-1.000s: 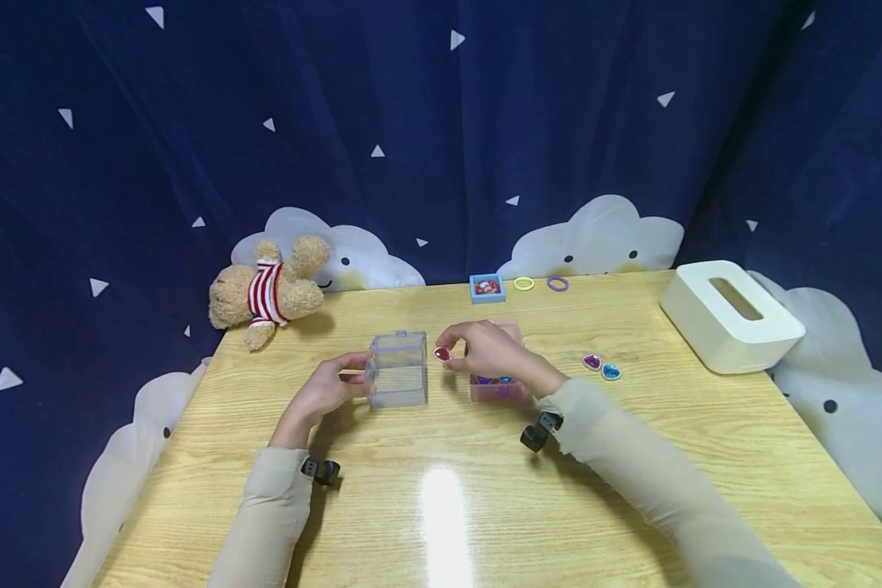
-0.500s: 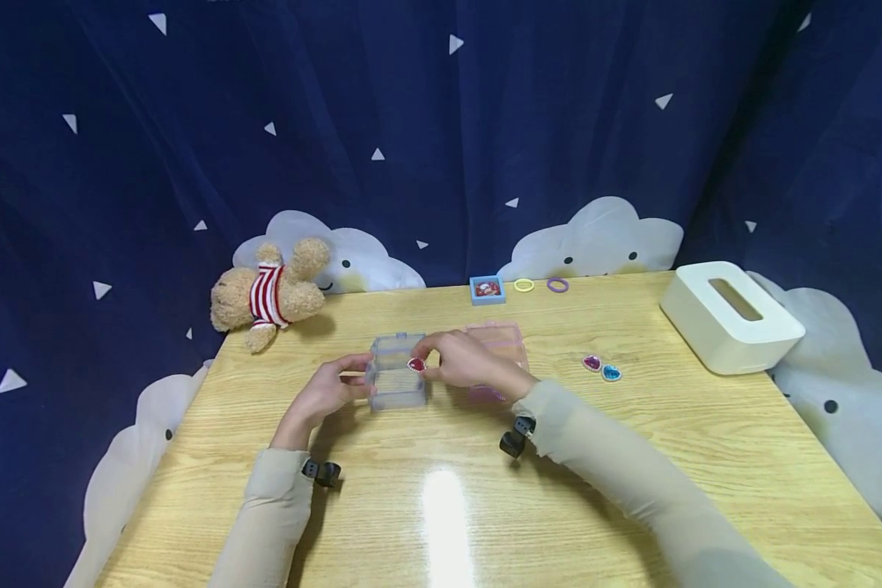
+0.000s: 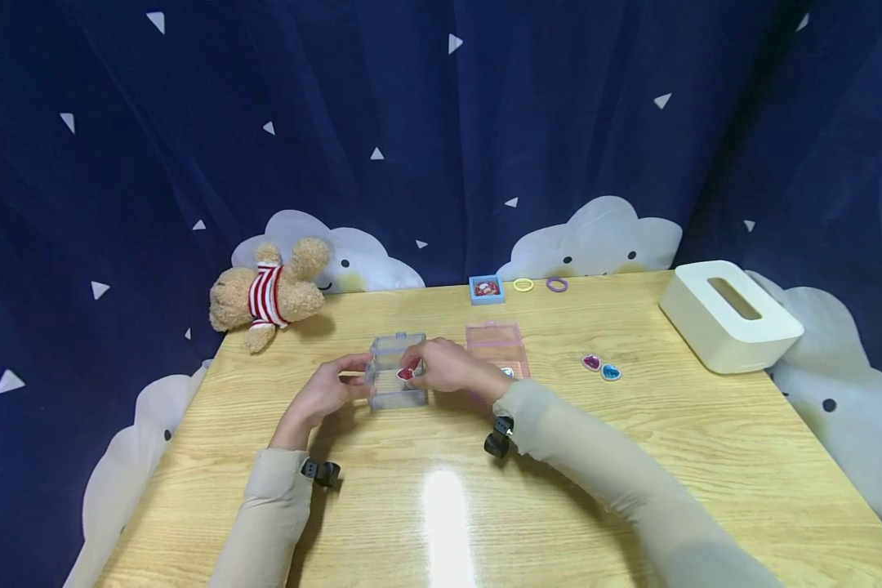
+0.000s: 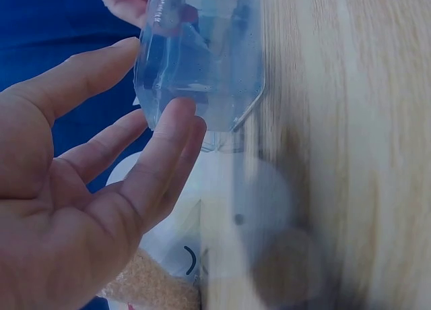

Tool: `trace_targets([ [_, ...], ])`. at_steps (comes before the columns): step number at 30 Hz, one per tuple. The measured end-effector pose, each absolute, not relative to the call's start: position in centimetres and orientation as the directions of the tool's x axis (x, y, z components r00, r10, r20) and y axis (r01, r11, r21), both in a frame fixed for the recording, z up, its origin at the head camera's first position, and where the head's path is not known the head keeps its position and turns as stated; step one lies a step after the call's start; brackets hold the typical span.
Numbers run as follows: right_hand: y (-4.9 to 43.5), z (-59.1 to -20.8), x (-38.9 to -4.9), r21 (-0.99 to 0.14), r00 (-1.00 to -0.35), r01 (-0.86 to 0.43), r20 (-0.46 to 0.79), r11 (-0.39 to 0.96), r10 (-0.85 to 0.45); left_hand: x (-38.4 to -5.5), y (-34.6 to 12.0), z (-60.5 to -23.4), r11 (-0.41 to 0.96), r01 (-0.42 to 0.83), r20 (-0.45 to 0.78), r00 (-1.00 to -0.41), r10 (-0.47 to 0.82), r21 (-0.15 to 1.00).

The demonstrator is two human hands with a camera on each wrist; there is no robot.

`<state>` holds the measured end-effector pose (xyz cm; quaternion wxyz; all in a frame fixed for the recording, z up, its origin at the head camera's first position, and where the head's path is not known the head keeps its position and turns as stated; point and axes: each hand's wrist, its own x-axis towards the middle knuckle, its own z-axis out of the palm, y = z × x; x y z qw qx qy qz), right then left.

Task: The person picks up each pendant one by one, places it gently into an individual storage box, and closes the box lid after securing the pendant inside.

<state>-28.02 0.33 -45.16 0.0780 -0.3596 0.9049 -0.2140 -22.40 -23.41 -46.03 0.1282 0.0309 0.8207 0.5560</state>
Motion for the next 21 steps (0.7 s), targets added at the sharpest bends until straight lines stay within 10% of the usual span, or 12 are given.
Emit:
trace_targets([
  [21,-1.2,-45.8,-28.7,-0.342,-0.761,-0.592,-0.06,0.73,-0.646,-22.4,-23.5,-45.9,0.408,-0.098,-0.191,-0.963,0.192,0.908],
])
